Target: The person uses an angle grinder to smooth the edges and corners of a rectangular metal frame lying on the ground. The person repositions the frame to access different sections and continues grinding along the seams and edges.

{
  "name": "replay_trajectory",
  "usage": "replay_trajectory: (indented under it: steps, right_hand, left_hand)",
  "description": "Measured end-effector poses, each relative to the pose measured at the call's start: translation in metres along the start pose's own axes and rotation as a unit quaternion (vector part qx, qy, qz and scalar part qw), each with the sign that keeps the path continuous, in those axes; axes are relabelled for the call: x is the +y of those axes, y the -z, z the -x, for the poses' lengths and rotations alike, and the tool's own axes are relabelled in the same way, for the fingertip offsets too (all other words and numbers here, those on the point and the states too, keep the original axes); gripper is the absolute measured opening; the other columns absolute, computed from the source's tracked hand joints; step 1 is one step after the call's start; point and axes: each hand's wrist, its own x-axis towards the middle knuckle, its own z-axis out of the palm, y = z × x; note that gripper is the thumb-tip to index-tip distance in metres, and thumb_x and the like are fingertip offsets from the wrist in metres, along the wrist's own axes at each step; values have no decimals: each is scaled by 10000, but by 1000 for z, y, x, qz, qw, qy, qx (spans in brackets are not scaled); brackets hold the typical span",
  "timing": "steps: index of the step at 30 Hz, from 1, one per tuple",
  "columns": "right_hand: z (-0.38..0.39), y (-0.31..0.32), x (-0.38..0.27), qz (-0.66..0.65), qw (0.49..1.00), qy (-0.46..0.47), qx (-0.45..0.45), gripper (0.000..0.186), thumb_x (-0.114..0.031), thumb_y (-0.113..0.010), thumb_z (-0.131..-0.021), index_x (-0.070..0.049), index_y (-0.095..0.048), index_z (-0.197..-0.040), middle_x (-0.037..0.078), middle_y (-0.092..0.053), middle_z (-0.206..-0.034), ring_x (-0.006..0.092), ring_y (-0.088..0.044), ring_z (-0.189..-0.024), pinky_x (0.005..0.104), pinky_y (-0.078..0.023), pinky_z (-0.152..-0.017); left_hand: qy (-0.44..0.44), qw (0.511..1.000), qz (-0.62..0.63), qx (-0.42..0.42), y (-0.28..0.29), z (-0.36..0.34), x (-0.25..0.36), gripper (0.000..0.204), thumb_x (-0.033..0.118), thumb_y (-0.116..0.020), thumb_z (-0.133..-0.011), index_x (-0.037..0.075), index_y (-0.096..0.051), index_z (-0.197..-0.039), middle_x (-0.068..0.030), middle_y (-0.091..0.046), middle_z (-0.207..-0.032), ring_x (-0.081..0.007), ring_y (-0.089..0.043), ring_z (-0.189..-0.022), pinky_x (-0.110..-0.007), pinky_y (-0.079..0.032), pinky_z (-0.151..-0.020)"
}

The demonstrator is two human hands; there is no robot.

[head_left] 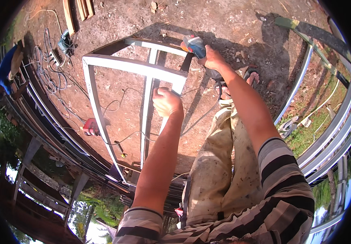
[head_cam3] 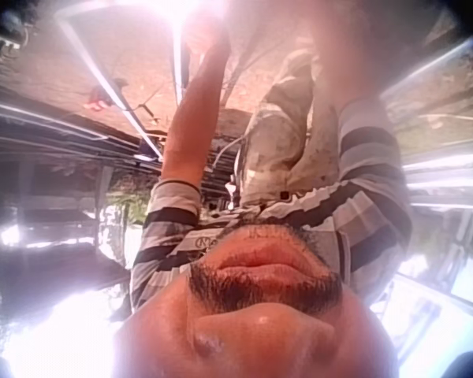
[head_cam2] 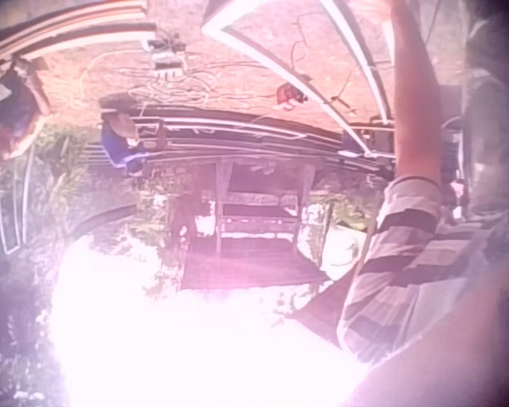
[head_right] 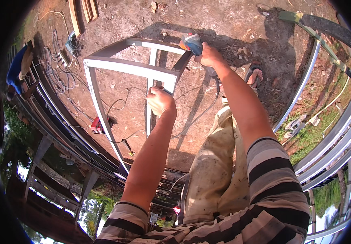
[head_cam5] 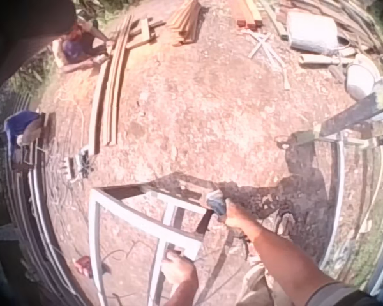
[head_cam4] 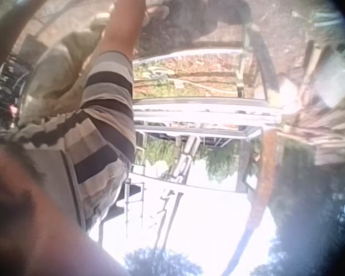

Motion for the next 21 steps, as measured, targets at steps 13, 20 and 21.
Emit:
replay_trajectory:
  steps: [13,20,21]
  right_hand:
    - [6,4,12,-24,999,-23,-11,776,-342,-804,-796,29,-485,-1398,310,-671,-1281,439,-668,-1204,493,-543,-995]
    - [-8,7,12,4,998,-52,-27,783,-356,-782,-797,22,-480,-1413,293,-683,-1286,433,-675,-1202,484,-553,-1003]
    - [-13,8,9,5,997,-63,-37,782,-360,-783,-796,21,-483,-1410,294,-683,-1284,432,-676,-1202,483,-554,-1000]
  left_hand:
    - [-18,1000,0,4,-5,-3,-4,469,351,-404,-938,138,-818,-881,-178,-770,-890,-429,-712,-872,-547,-517,-797]
    - [-22,1000,-6,13,-5,4,1,492,375,-398,-959,128,-818,-890,-196,-764,-938,-409,-705,-934,-534,-512,-846]
    - [-13,1000,-2,-1,-4,3,1,495,387,-399,-962,128,-816,-900,-195,-760,-954,-408,-697,-953,-531,-506,-860]
